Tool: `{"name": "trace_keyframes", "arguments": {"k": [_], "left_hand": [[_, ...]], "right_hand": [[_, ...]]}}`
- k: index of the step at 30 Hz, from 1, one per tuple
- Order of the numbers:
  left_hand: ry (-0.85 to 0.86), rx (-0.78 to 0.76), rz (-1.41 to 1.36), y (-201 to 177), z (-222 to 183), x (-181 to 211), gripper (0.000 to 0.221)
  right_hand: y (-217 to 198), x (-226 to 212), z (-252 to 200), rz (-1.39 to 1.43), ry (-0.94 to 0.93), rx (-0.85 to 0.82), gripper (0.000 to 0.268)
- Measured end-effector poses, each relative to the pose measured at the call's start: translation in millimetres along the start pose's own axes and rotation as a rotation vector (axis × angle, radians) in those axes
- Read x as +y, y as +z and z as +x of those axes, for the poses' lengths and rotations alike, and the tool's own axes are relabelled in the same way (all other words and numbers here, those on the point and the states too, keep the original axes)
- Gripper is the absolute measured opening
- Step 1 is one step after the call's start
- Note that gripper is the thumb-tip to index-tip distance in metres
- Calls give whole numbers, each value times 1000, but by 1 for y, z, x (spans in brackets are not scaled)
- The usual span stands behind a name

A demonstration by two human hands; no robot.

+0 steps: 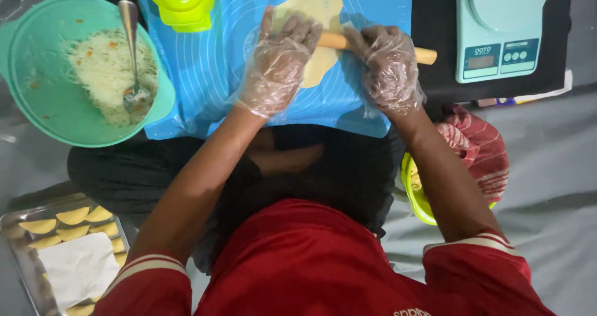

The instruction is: Rolling dough, adding filling, and molding pastries on a silicone mat.

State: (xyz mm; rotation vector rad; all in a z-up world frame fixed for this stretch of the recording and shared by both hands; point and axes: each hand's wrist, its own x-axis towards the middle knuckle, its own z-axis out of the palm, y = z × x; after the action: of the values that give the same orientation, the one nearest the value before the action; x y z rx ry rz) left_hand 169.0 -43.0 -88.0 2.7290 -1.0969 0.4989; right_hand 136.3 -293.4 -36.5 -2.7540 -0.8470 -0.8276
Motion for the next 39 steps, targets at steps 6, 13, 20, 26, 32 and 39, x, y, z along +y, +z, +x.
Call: {"name": "trace_keyframes", "arguments": {"k": [6, 13, 20, 26, 32, 39], "left_hand": [[-77, 73, 38, -10, -1, 5, 45], [-75, 346, -435, -12, -11, 13, 31], [-62, -189, -29, -21, -31, 21, 52], [-68, 55, 14, -55, -24, 38, 31], [-42, -16, -25, -67, -34, 42, 47], [-79, 10, -12, -57, -56, 55, 47]], "right_hand": [[-4, 9, -5, -14, -64, -91, 44], [-12, 7, -16, -22, -128, -77, 43], [-17, -6, -27, -2, -74, -85, 49], [-29, -17, -35, 82, -31, -119, 56], [-33, -22, -41, 27, -7, -189, 50], [-33, -23, -59, -16, 39, -293, 41]]}}
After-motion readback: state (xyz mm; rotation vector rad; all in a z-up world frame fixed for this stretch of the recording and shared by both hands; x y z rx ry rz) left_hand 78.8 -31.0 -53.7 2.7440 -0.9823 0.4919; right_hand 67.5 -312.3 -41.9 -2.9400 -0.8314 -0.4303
